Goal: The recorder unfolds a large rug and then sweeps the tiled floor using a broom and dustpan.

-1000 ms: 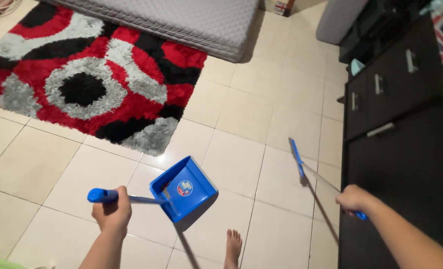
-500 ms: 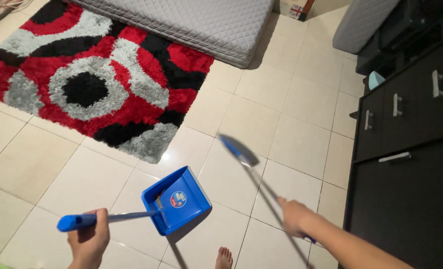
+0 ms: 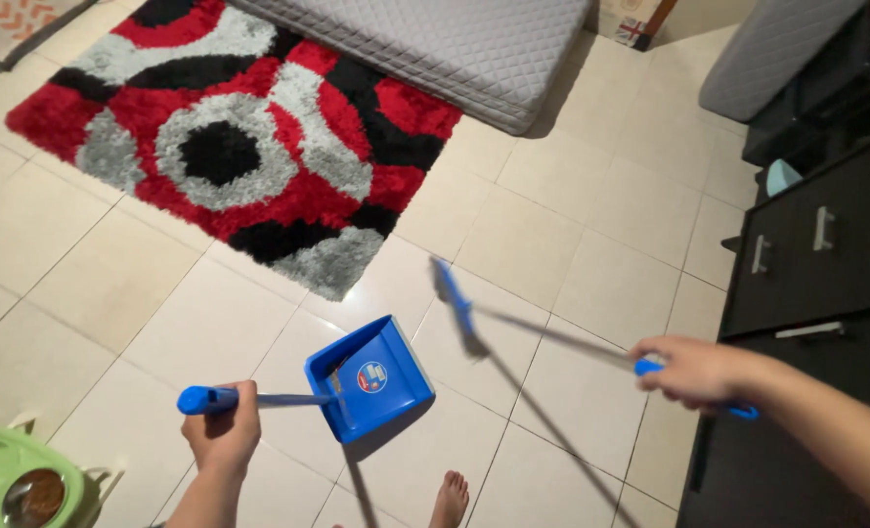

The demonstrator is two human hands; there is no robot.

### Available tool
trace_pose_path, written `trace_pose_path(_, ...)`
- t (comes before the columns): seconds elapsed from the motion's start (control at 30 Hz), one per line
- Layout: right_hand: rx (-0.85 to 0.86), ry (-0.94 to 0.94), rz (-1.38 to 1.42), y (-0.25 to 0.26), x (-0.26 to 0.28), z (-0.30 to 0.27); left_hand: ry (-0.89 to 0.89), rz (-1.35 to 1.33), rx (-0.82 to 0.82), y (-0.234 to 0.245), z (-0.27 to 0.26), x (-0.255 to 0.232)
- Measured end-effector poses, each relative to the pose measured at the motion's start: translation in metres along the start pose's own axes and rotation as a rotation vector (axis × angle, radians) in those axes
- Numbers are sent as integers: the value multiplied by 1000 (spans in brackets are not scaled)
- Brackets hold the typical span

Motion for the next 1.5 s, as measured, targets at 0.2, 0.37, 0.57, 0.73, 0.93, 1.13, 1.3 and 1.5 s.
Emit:
trace_pose_path(0.2,-342,110,-330,7,36,97,53,-88,-191,59,-4,91)
trace_pose_path(0.37,-363,116,-456,-45,112,130,168,169,-263,123,-51,112)
trace_pose_path(0.57,-294,242,-727,-130,159,79,273,-6,-370,138,-64,157)
trace_pose_path(0.73,-82,338,-823,-172,169,-5,297,99,-429,142,-68,125)
trace_pose_path(0.93,132,171,-332,-112,157,-34,377,116,-393,161,-85,104)
trace_pose_path(1.13,38,134,-308,-74,132,-32,353,124,-391,201,-108,153)
trace_pose_path(1.3,-251,263,-573,-128,101,36,336,227,-353,245,-132,212)
trace_pose_path(1.5,-216,202,-501,-284,53,12,268,284,-246,270,-161,253)
Point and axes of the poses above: each hand's wrist, its own z-axis towards the middle knuckle, its own y-axis out of the back of the hand, x = y × z, the point moved 4 cm from there along z, towards the middle knuckle, and after that the axes turned 5 degrees about -y, right-handed, at the moved point
